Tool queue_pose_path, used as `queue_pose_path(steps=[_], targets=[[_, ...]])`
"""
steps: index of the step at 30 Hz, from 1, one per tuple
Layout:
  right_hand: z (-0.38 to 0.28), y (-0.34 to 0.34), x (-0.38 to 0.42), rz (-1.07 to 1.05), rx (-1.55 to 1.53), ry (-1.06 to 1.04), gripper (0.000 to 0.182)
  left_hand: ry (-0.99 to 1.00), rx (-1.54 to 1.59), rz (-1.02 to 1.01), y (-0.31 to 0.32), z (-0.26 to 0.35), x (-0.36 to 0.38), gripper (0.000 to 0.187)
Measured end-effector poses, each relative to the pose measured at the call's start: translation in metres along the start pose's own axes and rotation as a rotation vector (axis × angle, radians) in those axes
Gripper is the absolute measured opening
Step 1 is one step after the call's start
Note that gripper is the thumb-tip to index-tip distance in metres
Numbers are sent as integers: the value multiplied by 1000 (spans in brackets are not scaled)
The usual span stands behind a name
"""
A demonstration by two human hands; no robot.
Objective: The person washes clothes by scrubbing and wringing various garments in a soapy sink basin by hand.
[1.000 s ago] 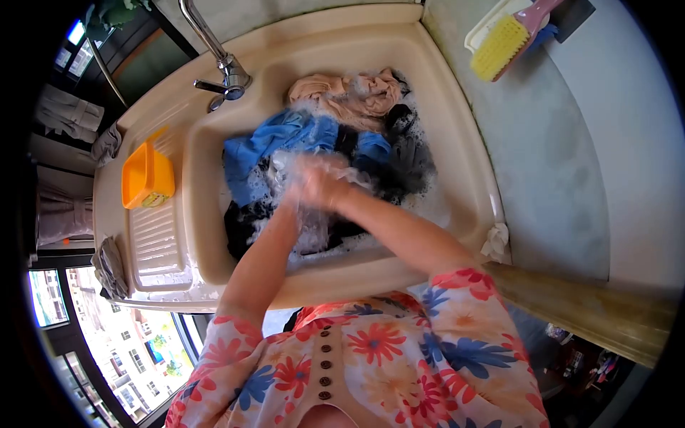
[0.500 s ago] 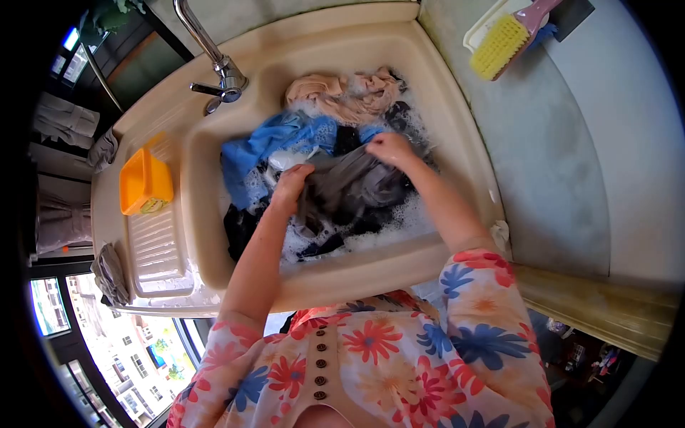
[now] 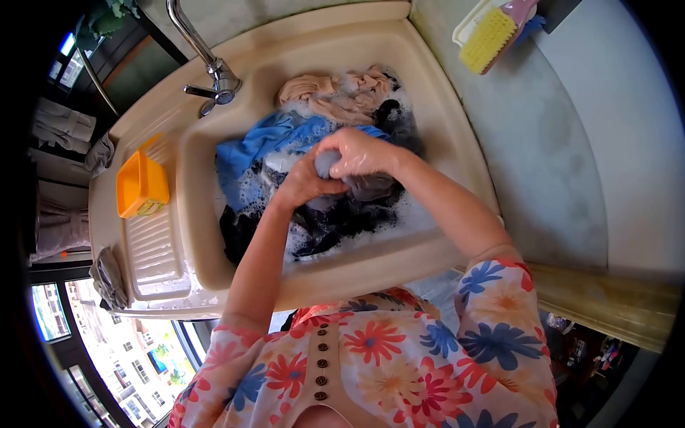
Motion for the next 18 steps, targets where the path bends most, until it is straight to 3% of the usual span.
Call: queue_pose_path(steps=[2, 3, 6, 9, 10, 12, 13, 16, 17, 18], targets=[[-1, -22, 4, 73, -199, 116, 39, -218, 211, -18, -6, -13, 1, 44], [22, -24, 6, 75, -132, 136, 41, -221, 409, 55, -14, -20, 0, 31], [95, 23, 23, -10, 73, 344, 47, -226, 827, 167, -37, -9, 5, 26], [133, 31, 39, -185, 135, 611, 49, -357, 940, 249, -37, -45, 11, 24], [143, 19, 48, -149, 38, 749, 46, -424, 987, 266, -31, -62, 15, 25], [136, -9, 57, 126, -55, 771, 40, -700, 1008, 199, -8, -107, 20, 24], [144, -11, 61, 292, -298, 832, 38, -835, 1018, 166, 0, -120, 23, 24], [180, 23, 50, 385, 371, 790, 34, -975, 936, 61, 22, -106, 30, 22], [192, 36, 48, 234, 143, 757, 33, -954, 941, -7, 29, -125, 27, 24], [206, 30, 50, 299, 170, 726, 30, -919, 991, -14, 29, -123, 25, 28]])
Point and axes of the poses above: each hand's wrist, its own x-axis away from the middle knuckle, its own y-axis out of the palm, z = x × y, the point moved 5 cm from there along -x, towards the middle knuckle, and after that the axes turned 4 degrees about -x, right-handed, at the moved point
